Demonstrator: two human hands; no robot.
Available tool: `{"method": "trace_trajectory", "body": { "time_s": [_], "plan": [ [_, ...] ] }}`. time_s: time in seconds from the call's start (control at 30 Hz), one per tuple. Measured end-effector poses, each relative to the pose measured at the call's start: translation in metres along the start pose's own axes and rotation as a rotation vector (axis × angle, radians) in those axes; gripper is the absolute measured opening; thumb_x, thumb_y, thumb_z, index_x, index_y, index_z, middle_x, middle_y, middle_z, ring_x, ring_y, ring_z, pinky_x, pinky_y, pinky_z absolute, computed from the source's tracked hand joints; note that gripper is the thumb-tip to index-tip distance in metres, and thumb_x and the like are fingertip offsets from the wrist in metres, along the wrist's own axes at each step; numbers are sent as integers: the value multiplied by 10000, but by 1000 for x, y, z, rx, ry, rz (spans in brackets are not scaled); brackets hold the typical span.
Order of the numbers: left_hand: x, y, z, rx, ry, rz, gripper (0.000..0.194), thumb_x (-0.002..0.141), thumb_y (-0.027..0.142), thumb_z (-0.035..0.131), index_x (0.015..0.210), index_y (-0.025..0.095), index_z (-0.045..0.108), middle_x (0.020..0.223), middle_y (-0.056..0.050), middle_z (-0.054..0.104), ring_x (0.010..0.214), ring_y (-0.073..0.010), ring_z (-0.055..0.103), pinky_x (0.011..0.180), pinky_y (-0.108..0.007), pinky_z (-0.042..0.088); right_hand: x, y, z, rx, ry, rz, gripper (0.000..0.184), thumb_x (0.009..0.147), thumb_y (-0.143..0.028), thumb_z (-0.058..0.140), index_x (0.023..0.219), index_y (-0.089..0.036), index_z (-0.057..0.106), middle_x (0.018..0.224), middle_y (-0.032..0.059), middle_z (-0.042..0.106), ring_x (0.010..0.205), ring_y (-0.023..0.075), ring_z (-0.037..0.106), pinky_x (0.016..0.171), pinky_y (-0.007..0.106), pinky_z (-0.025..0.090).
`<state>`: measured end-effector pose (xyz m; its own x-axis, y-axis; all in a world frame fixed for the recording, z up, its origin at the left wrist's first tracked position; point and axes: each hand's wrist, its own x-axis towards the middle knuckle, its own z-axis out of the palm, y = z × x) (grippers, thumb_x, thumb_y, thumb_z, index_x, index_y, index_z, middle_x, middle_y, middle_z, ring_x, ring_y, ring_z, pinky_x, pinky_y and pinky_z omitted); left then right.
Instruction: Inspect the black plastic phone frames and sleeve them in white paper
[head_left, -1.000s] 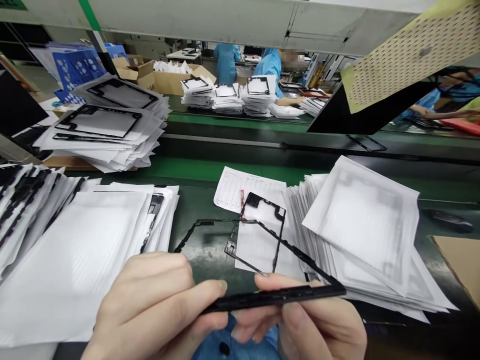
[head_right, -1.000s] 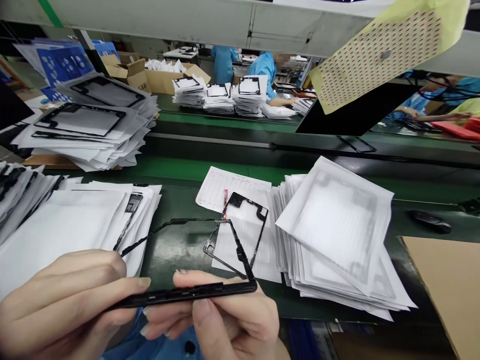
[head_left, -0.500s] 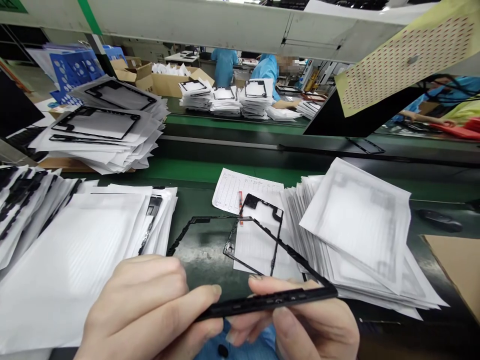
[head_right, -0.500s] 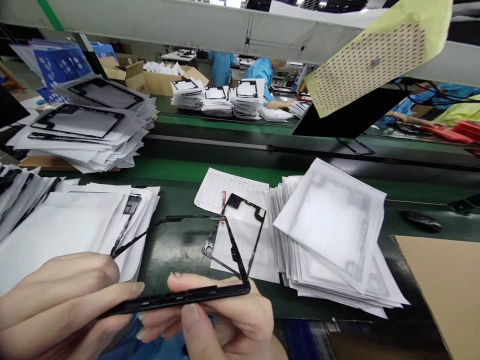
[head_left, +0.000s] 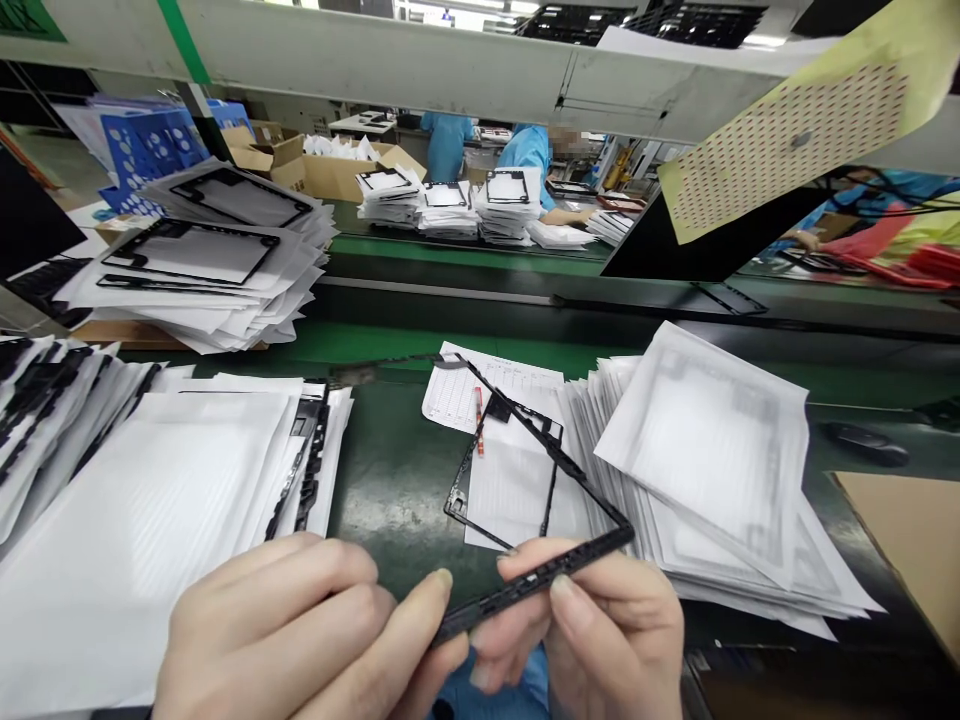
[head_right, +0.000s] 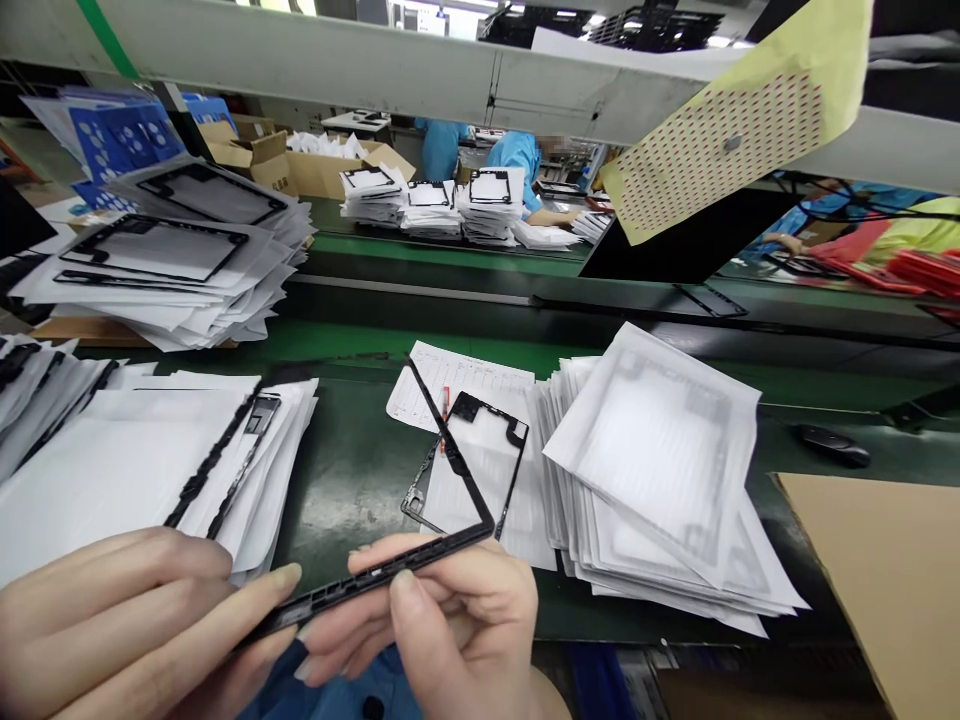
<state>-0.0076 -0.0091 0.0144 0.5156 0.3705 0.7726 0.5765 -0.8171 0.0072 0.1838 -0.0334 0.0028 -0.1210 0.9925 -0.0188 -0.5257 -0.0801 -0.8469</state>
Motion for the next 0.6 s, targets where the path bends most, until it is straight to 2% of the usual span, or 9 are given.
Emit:
{"method": "trace_trajectory", "body": {
  "time_s": [0.07,0.17,0.4,0.6],
  "plan": [
    [2,-7,-3,35,-68,157,131,821,177,773,929,115,734,517,64,651,426,-96,592,391,-217,498,2,-1,1,81,21,50,142,892,-316,765,898,-179,797,694,57,789,569,162,763,540,122,584],
    [2,-11,-3,71,-82,209,115,825,163,768,929,123,738,529,75,669,418,-86,608,374,-202,491,3,-1,4,157,50,65,133,854,-298,800,859,-165,792,637,53,773,522,142,744,515,110,561],
    [-1,7,5,14,7,48,85,930,178,642,910,109,687,462,61,601,373,-77,539,372,-228,420,4,2,8,156,50,57,166,847,-334,804,828,-170,784,611,29,764,495,131,733,483,97,550],
    [-4,1,1,-127,-62,41,116,915,123,646,1015,76,683,509,35,612,422,-82,527,407,-234,413,6,8,3,228,-45,46,138,860,-322,802,859,-184,804,622,24,767,507,120,737,482,79,541]
  ]
}}
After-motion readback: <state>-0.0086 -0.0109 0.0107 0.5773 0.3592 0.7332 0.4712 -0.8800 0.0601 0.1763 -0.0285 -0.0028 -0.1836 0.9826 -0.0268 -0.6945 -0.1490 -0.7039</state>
